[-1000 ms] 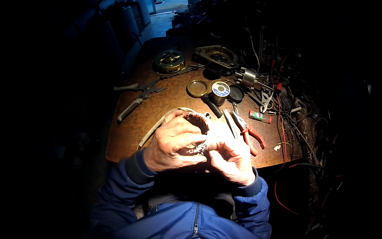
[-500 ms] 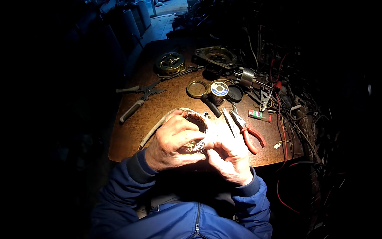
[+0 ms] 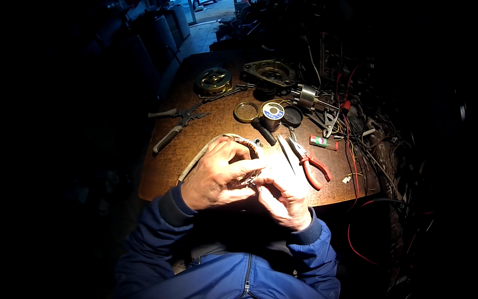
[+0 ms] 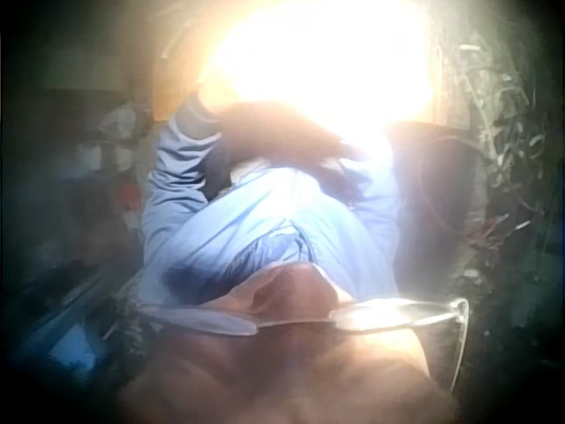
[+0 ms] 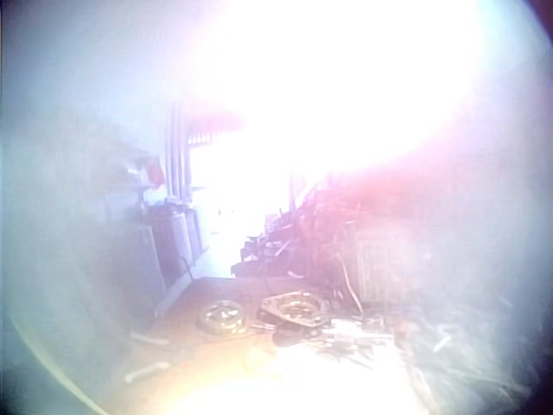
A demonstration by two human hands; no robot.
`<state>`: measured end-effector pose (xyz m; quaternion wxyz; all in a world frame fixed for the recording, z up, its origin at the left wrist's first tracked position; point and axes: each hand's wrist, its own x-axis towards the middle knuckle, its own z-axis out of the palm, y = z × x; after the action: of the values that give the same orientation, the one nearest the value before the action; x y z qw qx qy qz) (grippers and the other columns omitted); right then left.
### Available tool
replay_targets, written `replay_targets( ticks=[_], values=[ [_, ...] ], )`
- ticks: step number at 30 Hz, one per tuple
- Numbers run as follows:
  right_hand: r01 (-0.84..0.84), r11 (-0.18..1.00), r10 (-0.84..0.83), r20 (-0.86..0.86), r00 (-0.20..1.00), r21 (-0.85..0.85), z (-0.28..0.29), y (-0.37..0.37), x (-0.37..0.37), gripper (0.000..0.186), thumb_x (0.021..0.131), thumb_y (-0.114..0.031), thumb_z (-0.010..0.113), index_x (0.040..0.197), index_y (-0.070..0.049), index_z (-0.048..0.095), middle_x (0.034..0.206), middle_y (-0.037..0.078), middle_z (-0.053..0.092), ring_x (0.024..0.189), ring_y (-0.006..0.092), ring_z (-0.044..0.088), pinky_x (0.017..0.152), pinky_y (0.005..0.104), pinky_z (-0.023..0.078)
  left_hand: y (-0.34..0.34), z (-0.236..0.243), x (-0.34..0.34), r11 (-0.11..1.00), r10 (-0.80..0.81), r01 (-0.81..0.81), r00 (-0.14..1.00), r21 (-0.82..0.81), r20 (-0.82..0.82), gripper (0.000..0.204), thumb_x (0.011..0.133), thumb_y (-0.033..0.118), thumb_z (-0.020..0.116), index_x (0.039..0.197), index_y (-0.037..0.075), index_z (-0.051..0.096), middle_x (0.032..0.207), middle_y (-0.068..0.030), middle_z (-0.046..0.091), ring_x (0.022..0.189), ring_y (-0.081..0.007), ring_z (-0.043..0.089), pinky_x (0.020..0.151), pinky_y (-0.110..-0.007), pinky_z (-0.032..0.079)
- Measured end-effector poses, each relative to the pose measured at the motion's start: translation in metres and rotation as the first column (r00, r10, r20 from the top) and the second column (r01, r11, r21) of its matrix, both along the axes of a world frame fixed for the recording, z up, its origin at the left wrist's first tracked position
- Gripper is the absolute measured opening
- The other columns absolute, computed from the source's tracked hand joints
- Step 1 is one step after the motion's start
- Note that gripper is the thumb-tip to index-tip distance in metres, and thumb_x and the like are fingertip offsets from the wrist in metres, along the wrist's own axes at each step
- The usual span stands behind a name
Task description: The person repairs a cylindrical electrical component, likely a motor armature, by hand. They use pliers to strip and adjust wires, then wrap and secure the connections with white tape. The work is performed on a cluttered wooden workbench in a dimly lit workshop.
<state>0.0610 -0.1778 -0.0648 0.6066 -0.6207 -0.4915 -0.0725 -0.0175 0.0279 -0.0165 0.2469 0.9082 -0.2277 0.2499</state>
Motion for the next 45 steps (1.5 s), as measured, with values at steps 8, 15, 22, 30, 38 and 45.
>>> replay_targets(
  ticks=[8, 15, 22, 30, 38, 45],
  values=[
    [-0.071, 0.996, 0.086, -0.42, 0.904, 0.051, -0.009, -0.002, -0.013, 0.015, 0.093, 0.004, 0.072, 0.107, 0.0, 0.074, 0.089, 0.006, 0.072, 0.081, 0.0133, 0.069, 0.075, 0.0286, 0.054, 0.001, 0.006, 0.0, 0.998, 0.02, -0.015, 0.996, 0.064, -0.085, 0.065, 0.075, 0.029, 0.091, 0.135, 0.017, 0.072, 0.113, -0.0103, 0.069, 0.111, -0.0318, 0.066, 0.107, -0.048, 0.046],
    [-0.169, 0.961, 0.276, -0.725, 0.631, 0.218, 0.003, -0.014, -0.009, 0.02, 0.105, -0.004, 0.066, 0.123, 0.003, 0.071, 0.097, 0.003, 0.073, 0.079, 0.0069, 0.065, 0.073, 0.0228, 0.053, 0.004, 0.015, 0.004, 0.997, -0.008, 0.021, 0.983, 0.071, -0.183, 0.068, 0.068, 0.026, 0.095, 0.131, 0.016, 0.072, 0.124, -0.0118, 0.073, 0.126, -0.0335, 0.066, 0.114, -0.048, 0.044],
    [0.012, 0.979, 0.141, -0.72, 0.68, 0.203, -0.02, -0.024, -0.003, 0.019, 0.103, -0.008, 0.071, 0.116, 0.006, 0.072, 0.08, 0.002, 0.067, 0.06, 0.004, 0.053, 0.054, 0.0203, 0.041, 0.005, 0.02, 0.007, 0.994, -0.015, 0.042, 0.968, 0.1, -0.25, 0.069, 0.067, 0.027, 0.097, 0.13, 0.015, 0.072, 0.125, -0.0115, 0.074, 0.128, -0.0332, 0.065, 0.114, -0.048, 0.043],
    [-0.11, 0.977, 0.207, -0.722, 0.66, 0.18, -0.02, -0.007, -0.016, 0.012, 0.1, -0.005, 0.074, 0.11, 0.002, 0.073, 0.085, 0.002, 0.071, 0.069, 0.0045, 0.064, 0.059, 0.0204, 0.051, 0.003, 0.03, 0.007, 0.998, -0.031, 0.049, 0.938, 0.043, -0.346, 0.07, 0.063, 0.025, 0.095, 0.129, 0.013, 0.073, 0.093, -0.0002, 0.061, 0.09, -0.019, 0.063, 0.109, -0.042, 0.045],
    [-0.137, 0.987, 0.142, -0.822, 0.551, 0.079, -0.006, -0.008, -0.009, 0.02, 0.098, -0.011, 0.078, 0.11, 0.004, 0.074, 0.083, 0.003, 0.072, 0.065, 0.0052, 0.063, 0.057, 0.0215, 0.051, 0.001, 0.033, 0.009, 0.997, -0.024, 0.049, 0.934, 0.061, -0.355, 0.072, 0.063, 0.021, 0.096, 0.131, 0.011, 0.072, 0.094, -0.0006, 0.064, 0.092, -0.0204, 0.065, 0.107, -0.041, 0.046],
    [-0.147, 0.974, 0.227, -0.782, 0.581, 0.173, -0.018, 0.0, -0.007, 0.02, 0.098, -0.011, 0.078, 0.111, 0.004, 0.074, 0.087, 0.004, 0.074, 0.072, 0.006, 0.064, 0.063, 0.0227, 0.053, 0.001, 0.028, 0.009, 0.998, -0.017, 0.038, 0.939, 0.054, -0.344, 0.063, 0.069, 0.027, 0.091, 0.126, 0.012, 0.071, 0.093, -0.0008, 0.064, 0.095, -0.0202, 0.066, 0.111, -0.045, 0.043]
  ],
)
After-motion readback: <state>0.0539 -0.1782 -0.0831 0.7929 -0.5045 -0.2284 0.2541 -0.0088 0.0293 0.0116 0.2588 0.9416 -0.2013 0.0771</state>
